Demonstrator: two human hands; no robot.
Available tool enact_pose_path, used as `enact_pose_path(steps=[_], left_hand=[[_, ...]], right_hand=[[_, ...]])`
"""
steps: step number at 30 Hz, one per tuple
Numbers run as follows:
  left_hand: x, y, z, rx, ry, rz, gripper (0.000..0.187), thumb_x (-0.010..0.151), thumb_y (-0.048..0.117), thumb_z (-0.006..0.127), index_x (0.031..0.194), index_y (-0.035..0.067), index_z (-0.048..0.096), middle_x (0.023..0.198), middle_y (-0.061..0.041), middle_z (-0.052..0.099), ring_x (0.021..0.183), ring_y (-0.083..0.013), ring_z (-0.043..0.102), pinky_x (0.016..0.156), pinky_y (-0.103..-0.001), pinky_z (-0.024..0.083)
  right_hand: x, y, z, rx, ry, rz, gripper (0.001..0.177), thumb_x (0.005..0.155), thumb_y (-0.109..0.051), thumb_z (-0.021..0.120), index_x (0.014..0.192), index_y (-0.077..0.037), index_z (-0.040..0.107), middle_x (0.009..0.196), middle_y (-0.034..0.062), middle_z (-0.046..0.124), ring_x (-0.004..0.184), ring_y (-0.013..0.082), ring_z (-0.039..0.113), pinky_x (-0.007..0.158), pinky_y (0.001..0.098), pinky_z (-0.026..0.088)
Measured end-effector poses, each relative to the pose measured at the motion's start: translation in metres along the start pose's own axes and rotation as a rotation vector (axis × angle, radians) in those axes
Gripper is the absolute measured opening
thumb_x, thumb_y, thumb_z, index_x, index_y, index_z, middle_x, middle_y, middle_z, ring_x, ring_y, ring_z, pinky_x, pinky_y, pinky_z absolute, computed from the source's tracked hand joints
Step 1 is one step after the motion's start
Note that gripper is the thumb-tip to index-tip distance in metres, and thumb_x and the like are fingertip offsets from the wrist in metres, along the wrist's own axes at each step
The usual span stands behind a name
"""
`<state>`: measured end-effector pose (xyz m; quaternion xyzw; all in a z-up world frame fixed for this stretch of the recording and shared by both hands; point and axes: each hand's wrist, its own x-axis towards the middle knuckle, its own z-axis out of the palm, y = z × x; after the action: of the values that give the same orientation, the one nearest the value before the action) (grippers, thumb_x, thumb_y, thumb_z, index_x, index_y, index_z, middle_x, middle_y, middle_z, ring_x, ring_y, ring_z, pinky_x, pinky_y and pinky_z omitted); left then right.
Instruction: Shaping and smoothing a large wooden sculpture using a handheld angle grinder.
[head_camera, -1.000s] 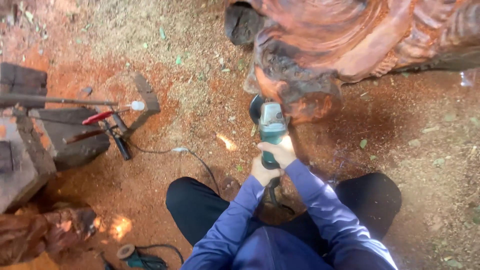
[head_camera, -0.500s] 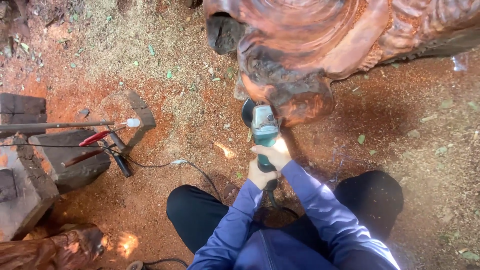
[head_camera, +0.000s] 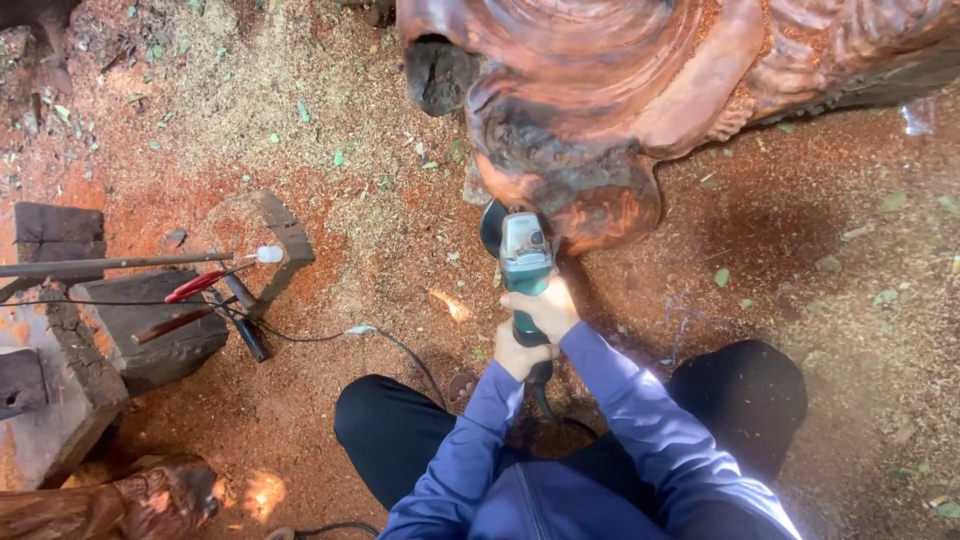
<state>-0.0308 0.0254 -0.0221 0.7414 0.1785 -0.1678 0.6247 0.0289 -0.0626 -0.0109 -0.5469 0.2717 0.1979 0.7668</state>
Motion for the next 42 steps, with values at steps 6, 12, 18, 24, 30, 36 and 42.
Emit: enact_pose_path(steps=[6,12,18,24,30,36,42], left_hand=[[0.001,0.003,-0.001,-0.009,-0.013,0.0,0.044,0.043,0.004,0.094,0.077,0.009,0.066,0.067,-0.005,0.066,0.068,-0.0151,0.063,0.065,-0.026,0.053],[0.002,0.0,-0.004,-0.041,-0.031,0.033,0.044,0.045,0.004,0.094,0.079,0.006,0.066,0.069,-0.006,0.066,0.068,-0.0169,0.062,0.064,-0.029,0.052],[0.0,0.007,-0.002,-0.044,-0.029,0.04,0.043,0.045,0.003,0.092,0.079,0.007,0.066,0.068,-0.005,0.065,0.068,-0.0153,0.061,0.064,-0.027,0.051],[0.0,0.011,0.001,-0.057,-0.017,0.044,0.042,0.044,0.002,0.091,0.077,0.008,0.066,0.067,-0.005,0.065,0.067,-0.0154,0.061,0.063,-0.027,0.051],[0.002,0.015,0.001,-0.021,-0.016,0.024,0.041,0.043,0.004,0.092,0.076,0.007,0.066,0.065,-0.005,0.065,0.065,-0.0158,0.062,0.062,-0.027,0.051],[0.0,0.021,0.002,-0.045,-0.023,-0.02,0.043,0.043,0.004,0.094,0.075,0.008,0.067,0.066,-0.005,0.066,0.065,-0.015,0.063,0.064,-0.026,0.053],[-0.004,0.037,0.006,-0.05,-0.012,-0.021,0.042,0.043,0.001,0.095,0.074,0.007,0.066,0.066,-0.005,0.066,0.065,-0.0145,0.063,0.065,-0.025,0.053]], right_hand=[[0.007,0.005,-0.002,0.093,-0.031,-0.072,0.058,0.055,-0.008,0.099,0.106,-0.003,0.072,0.091,0.0068,0.073,0.089,0.0176,0.068,0.092,0.0405,0.053],[0.003,-0.002,-0.004,0.106,-0.04,-0.078,0.056,0.055,-0.005,0.098,0.105,-0.003,0.071,0.09,0.0061,0.073,0.087,0.0171,0.068,0.091,0.0403,0.054],[0.003,-0.003,0.002,0.066,-0.005,-0.071,0.053,0.053,-0.01,0.1,0.098,-0.004,0.073,0.085,0.0074,0.074,0.083,0.0184,0.07,0.086,0.0375,0.055],[-0.004,-0.032,0.008,0.012,0.054,-0.001,0.06,0.05,-0.02,0.102,0.097,-0.002,0.07,0.083,0.0083,0.072,0.082,0.0204,0.07,0.09,0.0374,0.053],[-0.008,-0.039,0.005,0.014,0.035,-0.017,0.056,0.049,-0.017,0.102,0.094,-0.003,0.072,0.081,0.0075,0.072,0.079,0.0197,0.07,0.087,0.0373,0.054],[-0.014,-0.041,0.003,0.034,0.045,-0.003,0.051,0.049,-0.014,0.102,0.089,-0.002,0.073,0.079,0.0085,0.072,0.077,0.0194,0.068,0.086,0.0387,0.054],[-0.003,-0.036,0.001,-0.015,-0.007,-0.074,0.042,0.055,-0.012,0.097,0.089,-0.004,0.075,0.079,0.0103,0.075,0.081,0.0219,0.073,0.085,0.0369,0.055]])
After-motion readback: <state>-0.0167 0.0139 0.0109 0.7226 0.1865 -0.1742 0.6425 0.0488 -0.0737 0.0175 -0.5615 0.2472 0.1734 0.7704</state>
